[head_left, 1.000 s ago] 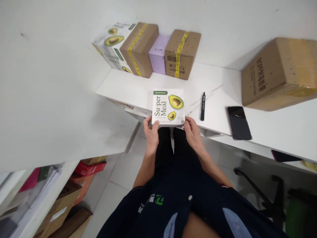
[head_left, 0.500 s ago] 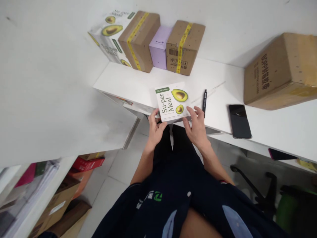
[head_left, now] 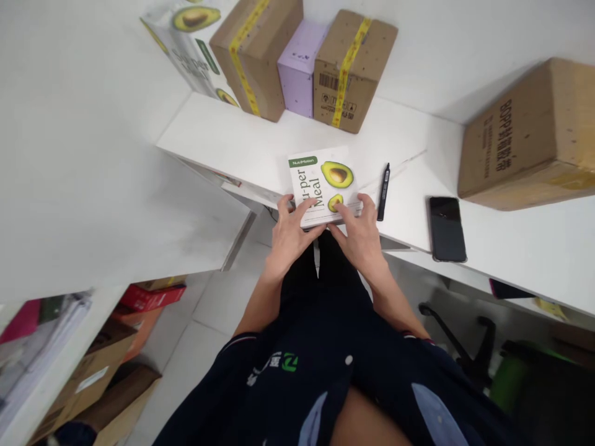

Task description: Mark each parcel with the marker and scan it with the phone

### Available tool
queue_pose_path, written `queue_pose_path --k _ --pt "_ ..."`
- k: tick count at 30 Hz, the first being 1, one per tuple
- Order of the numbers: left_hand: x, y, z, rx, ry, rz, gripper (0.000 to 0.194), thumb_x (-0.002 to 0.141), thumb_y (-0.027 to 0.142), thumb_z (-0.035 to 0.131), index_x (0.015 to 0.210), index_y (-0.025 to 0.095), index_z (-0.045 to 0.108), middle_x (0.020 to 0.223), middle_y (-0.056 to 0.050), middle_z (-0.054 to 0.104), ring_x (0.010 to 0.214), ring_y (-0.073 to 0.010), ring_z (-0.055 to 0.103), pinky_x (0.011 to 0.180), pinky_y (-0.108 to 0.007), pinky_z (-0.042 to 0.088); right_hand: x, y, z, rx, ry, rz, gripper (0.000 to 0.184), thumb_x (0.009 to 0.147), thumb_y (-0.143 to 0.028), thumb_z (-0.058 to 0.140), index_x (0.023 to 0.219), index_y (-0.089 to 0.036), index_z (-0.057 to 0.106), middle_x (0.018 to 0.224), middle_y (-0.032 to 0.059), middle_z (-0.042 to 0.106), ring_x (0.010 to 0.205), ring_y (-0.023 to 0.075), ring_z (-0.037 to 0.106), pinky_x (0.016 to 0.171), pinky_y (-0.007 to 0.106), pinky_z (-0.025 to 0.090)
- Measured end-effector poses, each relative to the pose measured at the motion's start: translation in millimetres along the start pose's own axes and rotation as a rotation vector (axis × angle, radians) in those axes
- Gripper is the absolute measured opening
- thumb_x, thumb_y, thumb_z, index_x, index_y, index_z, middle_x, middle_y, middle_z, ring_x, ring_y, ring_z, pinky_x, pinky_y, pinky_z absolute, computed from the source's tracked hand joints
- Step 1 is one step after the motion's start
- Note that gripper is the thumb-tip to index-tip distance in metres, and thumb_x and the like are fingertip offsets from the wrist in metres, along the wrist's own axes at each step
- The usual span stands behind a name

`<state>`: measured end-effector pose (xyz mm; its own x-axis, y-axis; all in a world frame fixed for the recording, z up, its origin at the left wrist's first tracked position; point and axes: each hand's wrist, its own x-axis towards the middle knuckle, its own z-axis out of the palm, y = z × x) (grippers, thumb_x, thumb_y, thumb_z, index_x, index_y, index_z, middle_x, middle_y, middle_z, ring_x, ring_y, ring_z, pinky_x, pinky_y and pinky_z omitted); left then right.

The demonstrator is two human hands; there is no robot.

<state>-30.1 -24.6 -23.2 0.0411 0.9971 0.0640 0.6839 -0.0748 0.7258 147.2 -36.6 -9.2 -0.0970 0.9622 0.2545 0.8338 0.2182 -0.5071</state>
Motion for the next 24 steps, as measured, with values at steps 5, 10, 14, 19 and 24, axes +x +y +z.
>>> queue_pose_path --k 5,10,14,19,24 --pt "-1 -5 1.1 -0.162 -0.029 0.028 0.063 0.078 0.044 0.079 0.137 0.036 0.055 0.148 -0.009 0.034 0.146 -0.0324 0.038 0.109 -0.045 0.051 -3 0 -4 0.006 0.008 -0.030 0.037 0.095 -0.035 0.056 0.132 -0.028 0.058 0.146 0.0175 0.034 0.141 0.0416 0.036 0.105 0.064 0.048" --pt "-1 -2 4.4 -0.218 0.052 0.028 0.047 0.091 0.057 0.060 0.130 0.031 0.062 0.142 -0.011 0.042 0.143 -0.0299 0.039 0.110 -0.045 0.049 -1 -3 -5 -0.032 -0.003 -0.033 0.038 0.096 -0.033 0.055 0.132 -0.023 0.060 0.146 0.0214 0.034 0.137 0.0426 0.041 0.105 0.066 0.045" --pt "3 -3 13.3 -0.263 0.138 0.021 0.042 0.100 0.054 0.045 0.124 0.028 0.066 0.135 -0.011 0.050 0.138 -0.0276 0.044 0.112 -0.046 0.047 2 -3 -6 -0.025 -0.025 -0.011 0.041 0.093 -0.033 0.060 0.131 -0.019 0.062 0.144 0.0231 0.036 0.138 0.0433 0.041 0.104 0.062 0.048" --pt "4 -9 27.9 -0.379 0.289 0.005 0.046 0.093 0.047 0.059 0.133 0.025 0.056 0.135 -0.013 0.053 0.131 -0.0270 0.050 0.106 -0.044 0.051 -3 -1 -10 0.045 -0.039 0.011 0.045 0.094 -0.038 0.060 0.136 -0.021 0.060 0.150 0.0204 0.033 0.147 0.0384 0.034 0.113 0.059 0.043" --pt "-2 -2 24.0 -0.383 0.472 -0.002 0.061 0.088 0.044 0.063 0.141 0.023 0.040 0.139 -0.016 0.044 0.110 -0.0229 0.060 0.084 -0.037 0.058 -10 -2 -14 0.286 -0.047 0.129 0.052 0.092 -0.050 0.061 0.136 -0.024 0.057 0.149 0.0178 0.035 0.141 0.0328 0.044 0.109 0.053 0.050"
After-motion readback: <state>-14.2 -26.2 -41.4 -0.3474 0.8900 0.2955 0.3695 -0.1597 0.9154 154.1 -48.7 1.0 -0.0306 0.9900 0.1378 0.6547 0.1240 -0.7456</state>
